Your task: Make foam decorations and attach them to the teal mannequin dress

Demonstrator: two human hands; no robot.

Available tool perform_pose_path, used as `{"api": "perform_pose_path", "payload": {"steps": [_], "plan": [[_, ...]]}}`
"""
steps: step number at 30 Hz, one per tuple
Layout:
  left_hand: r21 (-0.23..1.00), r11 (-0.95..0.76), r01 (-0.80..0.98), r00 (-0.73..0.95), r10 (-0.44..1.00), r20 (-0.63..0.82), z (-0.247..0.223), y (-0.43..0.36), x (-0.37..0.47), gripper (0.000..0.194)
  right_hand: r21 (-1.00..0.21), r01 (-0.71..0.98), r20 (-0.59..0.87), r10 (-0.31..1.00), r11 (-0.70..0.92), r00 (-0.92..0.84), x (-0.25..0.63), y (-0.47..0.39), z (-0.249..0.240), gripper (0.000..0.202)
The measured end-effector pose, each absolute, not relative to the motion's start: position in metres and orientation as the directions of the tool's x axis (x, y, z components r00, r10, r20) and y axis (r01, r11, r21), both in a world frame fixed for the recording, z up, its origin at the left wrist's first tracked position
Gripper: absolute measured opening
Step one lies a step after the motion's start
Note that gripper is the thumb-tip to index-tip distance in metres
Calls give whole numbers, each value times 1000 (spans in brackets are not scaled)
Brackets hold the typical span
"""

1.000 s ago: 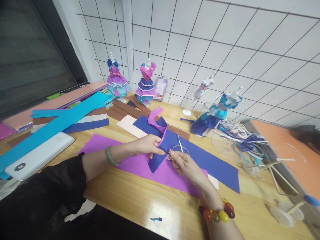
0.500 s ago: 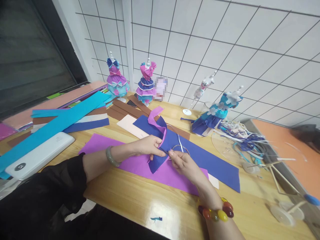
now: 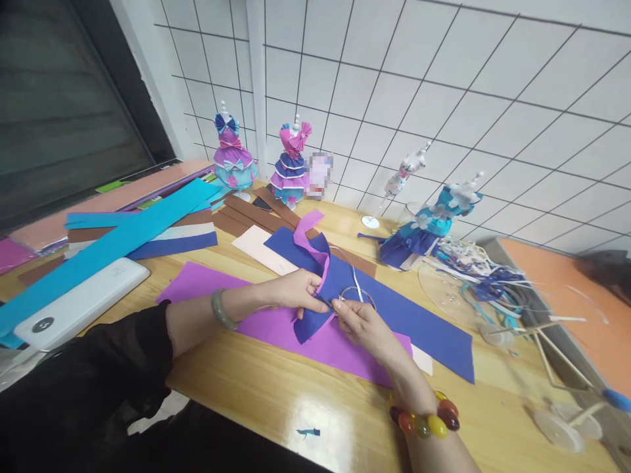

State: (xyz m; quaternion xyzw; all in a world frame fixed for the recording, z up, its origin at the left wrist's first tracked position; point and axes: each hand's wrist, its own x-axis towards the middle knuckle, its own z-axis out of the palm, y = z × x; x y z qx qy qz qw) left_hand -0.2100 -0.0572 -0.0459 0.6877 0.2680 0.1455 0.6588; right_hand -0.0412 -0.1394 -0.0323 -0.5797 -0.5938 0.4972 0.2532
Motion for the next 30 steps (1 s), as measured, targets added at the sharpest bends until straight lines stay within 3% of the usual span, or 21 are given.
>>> {"api": "perform_pose_path", "payload": {"steps": [13,18,22,25,30], "plan": [[988,22,155,821,553,-141,-40,-61,-210,25,-887,424,-287,937,-183,-196,-38,-139,-34,45],[986,78,148,797,580,-166,-42,-56,-210,44,-907,393,-228,960,-149,-163,-34,-138,-33,44],[982,127,139,766,615,-188,-45,-49,-212,59,-885,448,-116,992,-126,49,-22,-131,-37,44],[985,130,113,739,651,-171,-47,-46,-212,55,-741,665,30,983,-100,182,-9,-125,-44,44],[977,204,67,670,716,-196,-44,-46,-212,49,-354,926,70,984,-127,162,0,-123,-56,37]]}}
